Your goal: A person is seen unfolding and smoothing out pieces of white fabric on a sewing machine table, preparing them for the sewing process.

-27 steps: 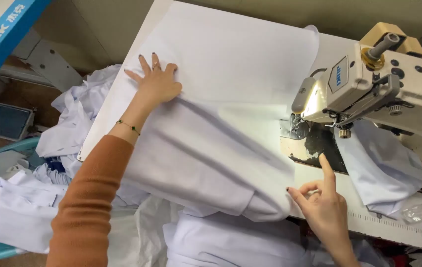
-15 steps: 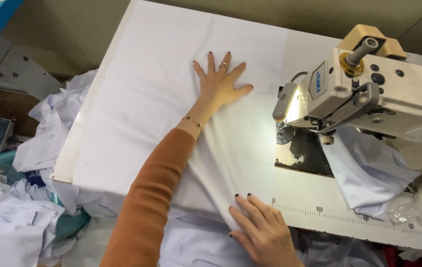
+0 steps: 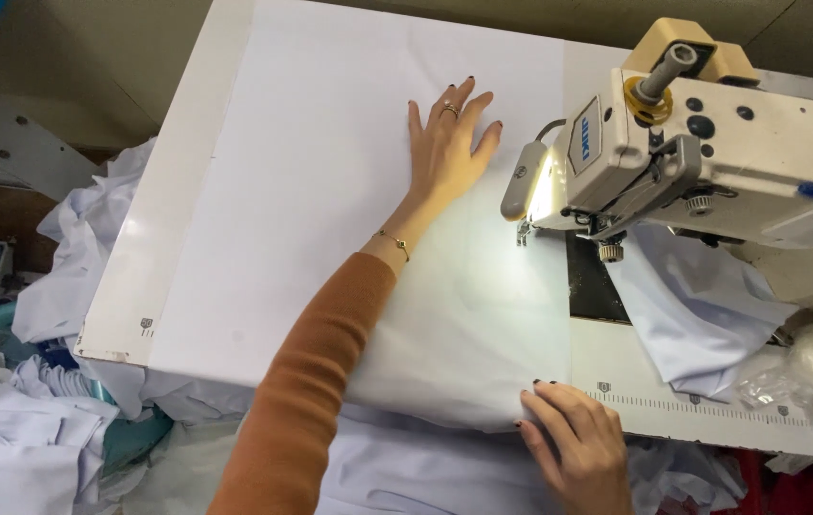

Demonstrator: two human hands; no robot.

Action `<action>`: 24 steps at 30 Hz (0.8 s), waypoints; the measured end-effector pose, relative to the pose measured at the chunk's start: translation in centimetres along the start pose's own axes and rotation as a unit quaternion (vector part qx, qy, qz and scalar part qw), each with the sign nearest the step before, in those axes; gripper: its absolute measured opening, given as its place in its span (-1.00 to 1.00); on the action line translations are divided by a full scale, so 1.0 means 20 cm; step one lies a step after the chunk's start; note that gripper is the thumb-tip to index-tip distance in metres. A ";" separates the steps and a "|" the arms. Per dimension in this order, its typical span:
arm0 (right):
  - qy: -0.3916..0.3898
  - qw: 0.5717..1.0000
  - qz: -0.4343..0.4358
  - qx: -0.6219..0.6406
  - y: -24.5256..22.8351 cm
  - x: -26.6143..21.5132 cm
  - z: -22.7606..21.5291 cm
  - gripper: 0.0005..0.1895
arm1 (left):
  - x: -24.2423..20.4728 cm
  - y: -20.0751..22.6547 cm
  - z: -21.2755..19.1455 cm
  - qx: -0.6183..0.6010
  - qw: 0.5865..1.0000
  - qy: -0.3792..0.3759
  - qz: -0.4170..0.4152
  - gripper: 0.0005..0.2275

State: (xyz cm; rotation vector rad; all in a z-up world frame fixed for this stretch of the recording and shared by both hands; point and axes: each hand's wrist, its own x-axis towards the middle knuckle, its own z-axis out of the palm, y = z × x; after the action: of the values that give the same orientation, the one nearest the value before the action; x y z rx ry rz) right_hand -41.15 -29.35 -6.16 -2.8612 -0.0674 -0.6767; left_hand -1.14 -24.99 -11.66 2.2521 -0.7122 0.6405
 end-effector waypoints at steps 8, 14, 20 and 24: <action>0.100 0.987 0.104 -0.077 0.62 0.04 -0.11 -0.82 | -0.50 0.07 -0.95 0.070 0.923 -0.378 0.000 -0.43; 0.067 0.987 0.110 -0.099 1.08 0.34 0.02 -0.80 | -0.94 0.06 -1.22 0.112 0.944 -0.310 0.032 -0.38; 0.033 0.984 0.156 -0.081 0.99 0.39 0.02 -0.89 | -1.00 0.38 -1.30 -0.140 0.978 -0.154 0.005 -0.65; 0.092 0.941 0.250 0.208 0.63 0.27 -0.36 -0.95 | -1.01 0.66 -1.25 -0.363 0.923 -0.128 -0.016 -0.75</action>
State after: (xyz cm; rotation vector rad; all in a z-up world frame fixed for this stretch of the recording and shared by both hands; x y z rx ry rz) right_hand -38.35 -43.13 0.35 -2.2619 0.4698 -0.7096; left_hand -30.38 -8.92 -1.85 1.6494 -0.8627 0.0279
